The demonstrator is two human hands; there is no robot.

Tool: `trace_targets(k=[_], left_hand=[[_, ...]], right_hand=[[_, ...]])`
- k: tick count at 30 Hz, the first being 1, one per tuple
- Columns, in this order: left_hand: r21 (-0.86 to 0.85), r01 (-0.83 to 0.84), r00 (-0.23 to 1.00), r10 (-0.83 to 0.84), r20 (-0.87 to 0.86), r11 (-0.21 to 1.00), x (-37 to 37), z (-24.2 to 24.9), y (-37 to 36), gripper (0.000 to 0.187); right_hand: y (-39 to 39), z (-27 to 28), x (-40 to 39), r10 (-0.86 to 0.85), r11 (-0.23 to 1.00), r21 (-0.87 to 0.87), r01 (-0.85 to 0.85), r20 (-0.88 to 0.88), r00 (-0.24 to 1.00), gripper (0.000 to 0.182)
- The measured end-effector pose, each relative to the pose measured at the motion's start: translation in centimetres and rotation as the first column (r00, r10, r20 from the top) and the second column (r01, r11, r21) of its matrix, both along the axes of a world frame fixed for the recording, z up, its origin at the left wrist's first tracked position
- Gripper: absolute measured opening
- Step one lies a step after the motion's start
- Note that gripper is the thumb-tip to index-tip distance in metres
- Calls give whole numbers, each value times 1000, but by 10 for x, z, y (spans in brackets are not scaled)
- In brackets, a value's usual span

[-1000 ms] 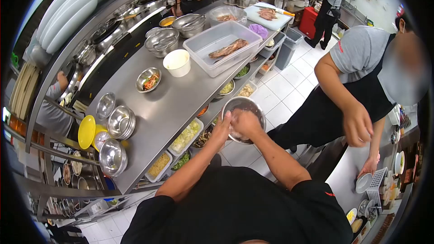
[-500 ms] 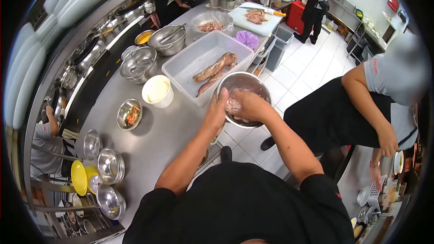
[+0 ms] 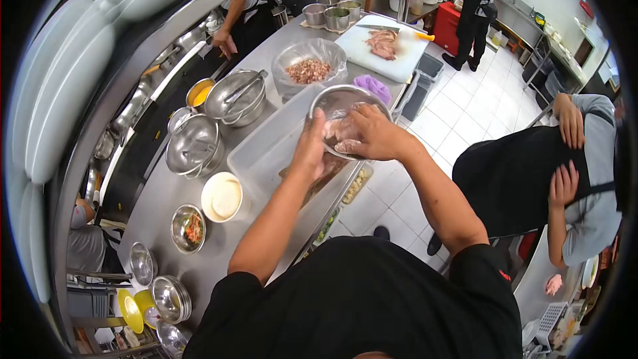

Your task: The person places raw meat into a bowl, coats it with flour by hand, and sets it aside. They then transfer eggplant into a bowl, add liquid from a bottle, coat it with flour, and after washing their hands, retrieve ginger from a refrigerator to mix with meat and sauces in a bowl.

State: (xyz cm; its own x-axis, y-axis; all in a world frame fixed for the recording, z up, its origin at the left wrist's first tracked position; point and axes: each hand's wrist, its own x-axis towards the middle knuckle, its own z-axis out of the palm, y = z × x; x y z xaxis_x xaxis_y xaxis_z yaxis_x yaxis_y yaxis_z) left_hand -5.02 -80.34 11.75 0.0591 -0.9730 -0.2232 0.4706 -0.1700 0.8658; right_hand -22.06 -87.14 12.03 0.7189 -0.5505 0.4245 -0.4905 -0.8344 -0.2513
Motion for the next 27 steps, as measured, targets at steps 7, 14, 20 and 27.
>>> trace_targets(k=[7, 14, 20, 27], left_hand=[[-286, -268, 930, 324, 171, 920, -37, -34, -107, 70], [41, -411, 911, 408, 60, 911, -95, -49, -193, 67], [99, -393, 919, 394, 5, 914, -102, -42, -247, 70], [-123, -589, 734, 592, 334, 799, -98, -57, -271, 84]], right_hand=[[-97, -11, 19, -131, 956, 243, 166, -154, 979, 46], [-220, -17, -23, 164, 888, 451, -91, -126, 978, 36], [-305, -46, -34, 437, 898, 57, -437, 18, 899, 44], [-315, -46, -36, 255, 908, 354, -226, -37, 966, 46]])
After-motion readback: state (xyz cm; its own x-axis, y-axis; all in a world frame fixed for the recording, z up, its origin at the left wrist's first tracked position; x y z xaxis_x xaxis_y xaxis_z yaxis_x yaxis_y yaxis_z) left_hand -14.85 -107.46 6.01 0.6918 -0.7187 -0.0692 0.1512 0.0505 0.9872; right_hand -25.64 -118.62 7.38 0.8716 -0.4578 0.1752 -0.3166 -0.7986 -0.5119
